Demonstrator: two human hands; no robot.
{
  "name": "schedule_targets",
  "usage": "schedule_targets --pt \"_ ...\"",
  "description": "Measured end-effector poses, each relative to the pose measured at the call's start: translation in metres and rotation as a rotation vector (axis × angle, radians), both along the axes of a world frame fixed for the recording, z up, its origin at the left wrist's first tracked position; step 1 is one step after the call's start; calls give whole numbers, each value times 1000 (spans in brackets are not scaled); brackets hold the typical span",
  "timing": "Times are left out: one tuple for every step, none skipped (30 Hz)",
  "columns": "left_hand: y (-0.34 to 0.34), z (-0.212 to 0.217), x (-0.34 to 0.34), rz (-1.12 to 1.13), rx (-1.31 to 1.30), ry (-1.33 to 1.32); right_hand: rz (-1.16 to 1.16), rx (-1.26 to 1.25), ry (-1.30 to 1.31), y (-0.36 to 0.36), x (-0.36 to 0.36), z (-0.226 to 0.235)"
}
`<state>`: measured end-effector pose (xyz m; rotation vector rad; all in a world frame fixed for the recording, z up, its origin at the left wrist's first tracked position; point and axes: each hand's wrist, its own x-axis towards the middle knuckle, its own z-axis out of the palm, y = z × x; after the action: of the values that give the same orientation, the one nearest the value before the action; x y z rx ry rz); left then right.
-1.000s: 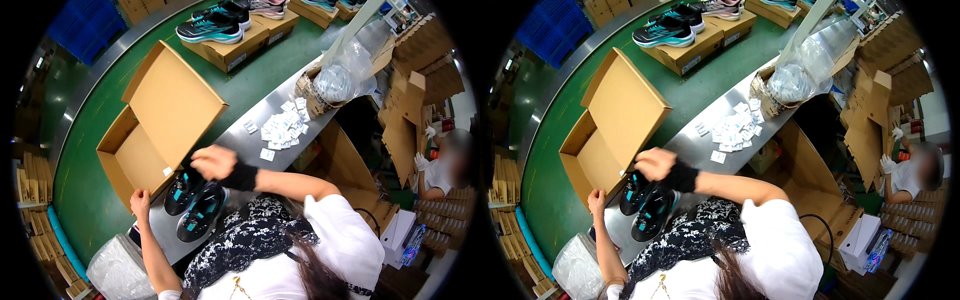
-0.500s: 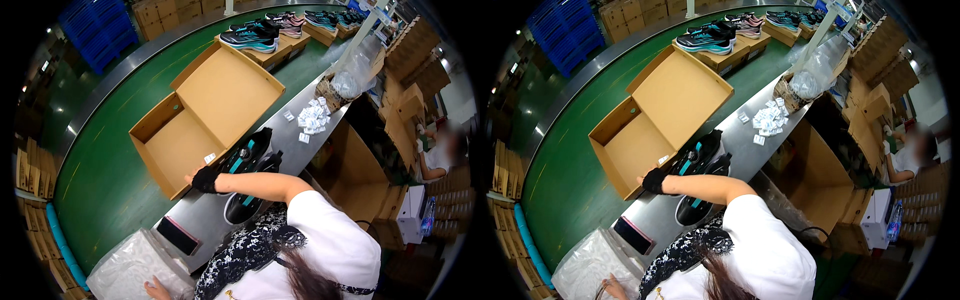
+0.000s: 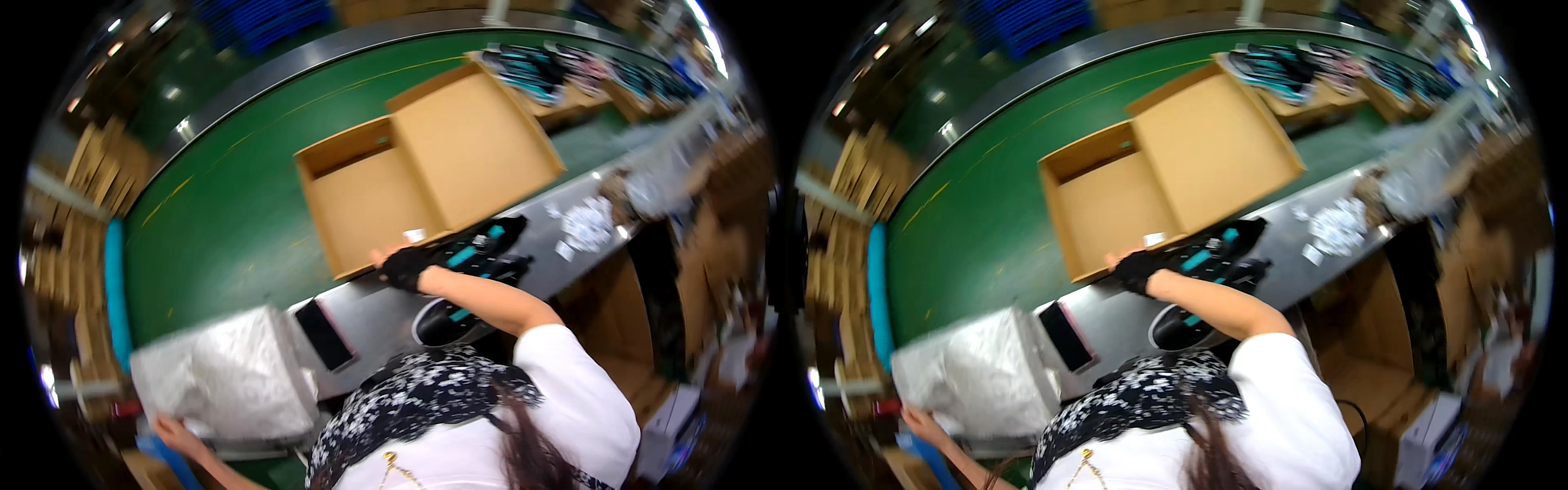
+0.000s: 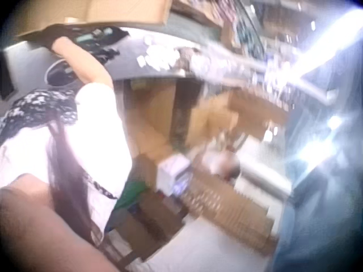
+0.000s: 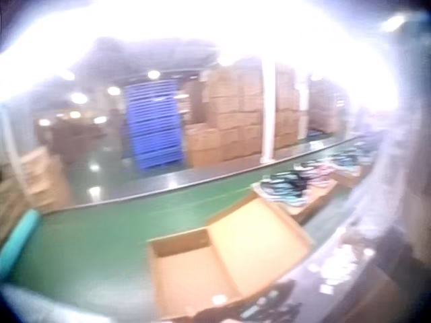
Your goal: The person packs multiple pairs of shoes into cardboard boxes on a conveyor belt. They place tissue paper into the boxes, insert the shoes, and close the boxes. The person handles different shoe styles, including pink and teal sneakers, and moves the packed boxes along the belt.
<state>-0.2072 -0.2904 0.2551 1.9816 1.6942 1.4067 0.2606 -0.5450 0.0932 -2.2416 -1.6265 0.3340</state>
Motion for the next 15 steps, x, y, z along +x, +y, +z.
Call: schedule_targets --pt "-8 30 12 -112 -51 5 10 -127 125 5 -1 5" --pt "-20 45 38 -143 2 -52 37 -196 115 9 -7 9" --pt "-18 39 67 -348 -45 -250 -2 -262 85 7 -8 23" --pt "-35 46 114 -409 -46 -172 24 -186 96 7 -11 17" --pt "-51 43 150 -439 -85 -184 113 -118 224 11 -19 43" --pt "-75 41 201 -548 -138 -291 239 77 442 12 -21 63" --pt "-86 32 237 -694 -125 -280 348 277 660 11 -21 83" --pt "-101 29 277 -805 -134 -330 357 276 662 8 -21 109" --pt "-115 23 312 -974 -182 -442 173 231 835 6 -19 129" --pt "-117 12 335 -1120 -215 -411 -9 182 1001 8 -18 140" --pt "-135 19 364 -1193 -330 -488 -195 399 1060 14 -7 131" --pt "-147 26 387 -1242 -378 -416 -366 636 1079 20 6 124" --pt "-149 19 401 -1185 -186 -235 -499 607 960 18 28 124" --pt "-153 18 413 -1136 17 -44 -601 807 828 14 54 116" --pt "-153 12 419 -1162 152 163 -747 1056 728 8 83 113"
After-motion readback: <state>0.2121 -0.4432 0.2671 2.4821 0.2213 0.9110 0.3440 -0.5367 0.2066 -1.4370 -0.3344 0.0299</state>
